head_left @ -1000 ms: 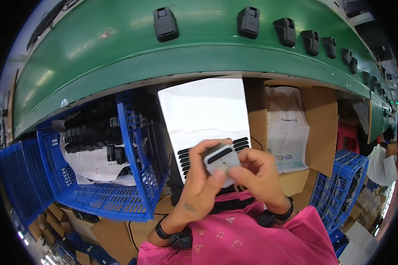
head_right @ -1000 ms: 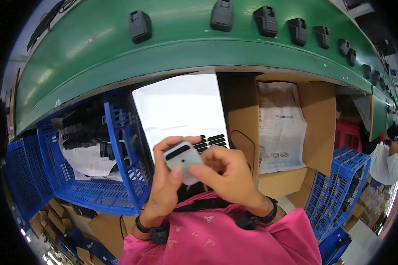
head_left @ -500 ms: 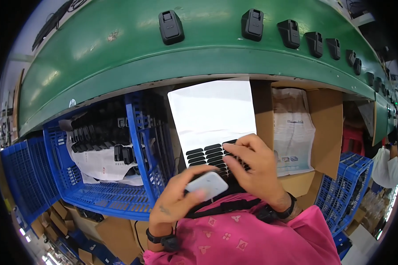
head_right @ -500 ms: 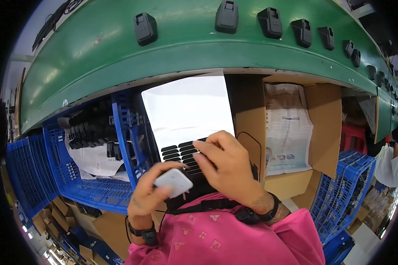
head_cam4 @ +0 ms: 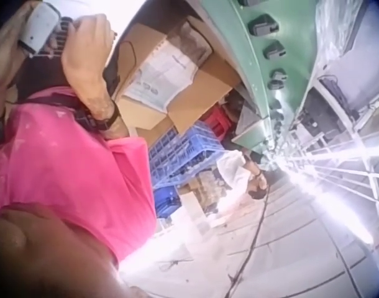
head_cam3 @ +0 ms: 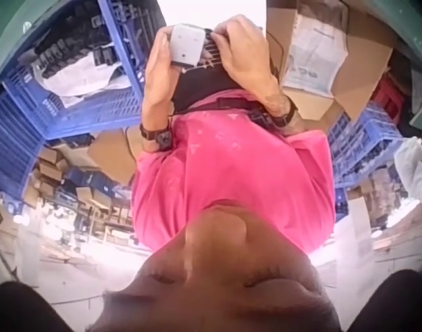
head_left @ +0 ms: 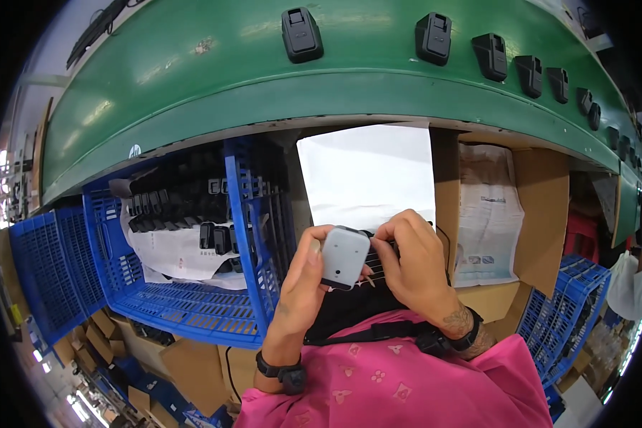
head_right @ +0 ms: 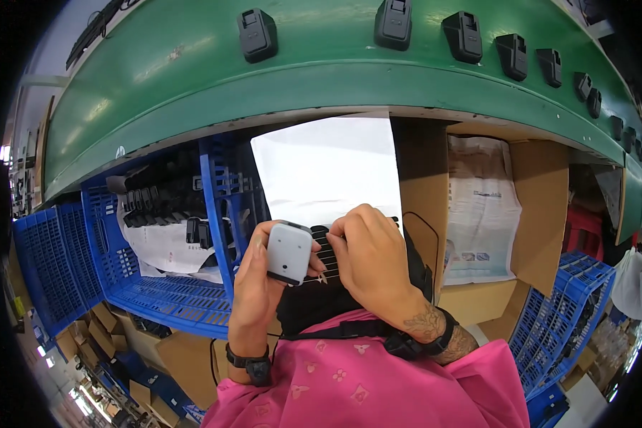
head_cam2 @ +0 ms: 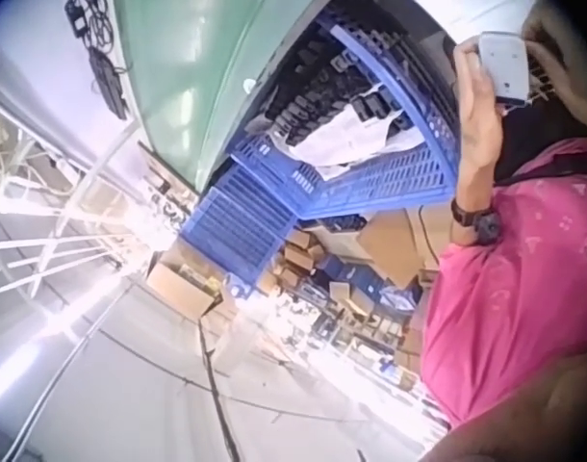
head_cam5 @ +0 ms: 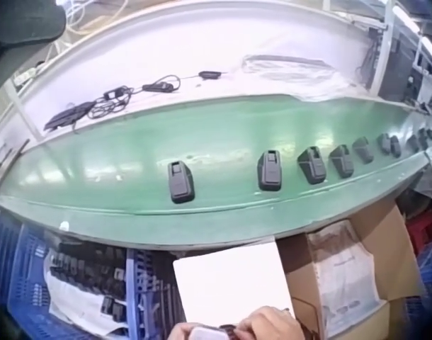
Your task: The person peels a sticker from a sheet, applies it to the bottom of a mouse, and presses it down. They then place the mouse into a blue crate and pick up another mouse to repeat the process.
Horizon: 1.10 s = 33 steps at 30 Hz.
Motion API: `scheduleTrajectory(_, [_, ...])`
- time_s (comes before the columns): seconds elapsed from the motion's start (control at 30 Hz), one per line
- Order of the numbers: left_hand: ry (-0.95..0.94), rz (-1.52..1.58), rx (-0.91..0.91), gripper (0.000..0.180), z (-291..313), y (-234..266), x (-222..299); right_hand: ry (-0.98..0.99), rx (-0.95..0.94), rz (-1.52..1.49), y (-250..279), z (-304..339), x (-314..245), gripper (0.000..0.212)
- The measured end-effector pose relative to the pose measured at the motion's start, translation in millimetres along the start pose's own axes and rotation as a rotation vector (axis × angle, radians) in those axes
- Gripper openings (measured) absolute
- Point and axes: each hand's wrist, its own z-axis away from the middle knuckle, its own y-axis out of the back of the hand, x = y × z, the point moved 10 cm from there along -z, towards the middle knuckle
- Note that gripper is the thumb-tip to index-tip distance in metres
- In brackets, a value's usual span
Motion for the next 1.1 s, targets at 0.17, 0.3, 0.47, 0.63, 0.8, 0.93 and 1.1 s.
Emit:
scheduleTrajectory(0.17, [0.018,0.115,0.055,0.051,-1,6,-2,-0.021,0.112,0.047,8,-1,1,0.014])
scheduleTrajectory(0.3, [0.015,0.074,0.062,0.048,-3,5,-1,-0.014,0.035,-0.016,5,-1,2,0.015])
scheduleTrajectory(0.47, [0.078,0.057,0.02,0.054,-4,1,-1,-0.013,0.117,0.022,11,0,2,0.015])
scheduleTrajectory(0.63, [0.082,0.045,0.039,0.053,-5,2,-2,0.01,0.044,-0.004,5,0,1,0.013])
scheduleTrajectory(0.8, [0.071,0.055,0.058,0.051,-4,1,-2,-0.2,0.065,-0.148,26,0,22,0.01])
scheduleTrajectory(0.93, [0.091,0.003,0.043,0.047,-5,-2,1,-0.212,0.079,-0.036,32,-11,41,0.011])
scheduleTrajectory(1.1, [0.086,-0.019,0.039,0.046,-5,-1,-3,-0.256,0.208,0.041,42,-7,42,0.014])
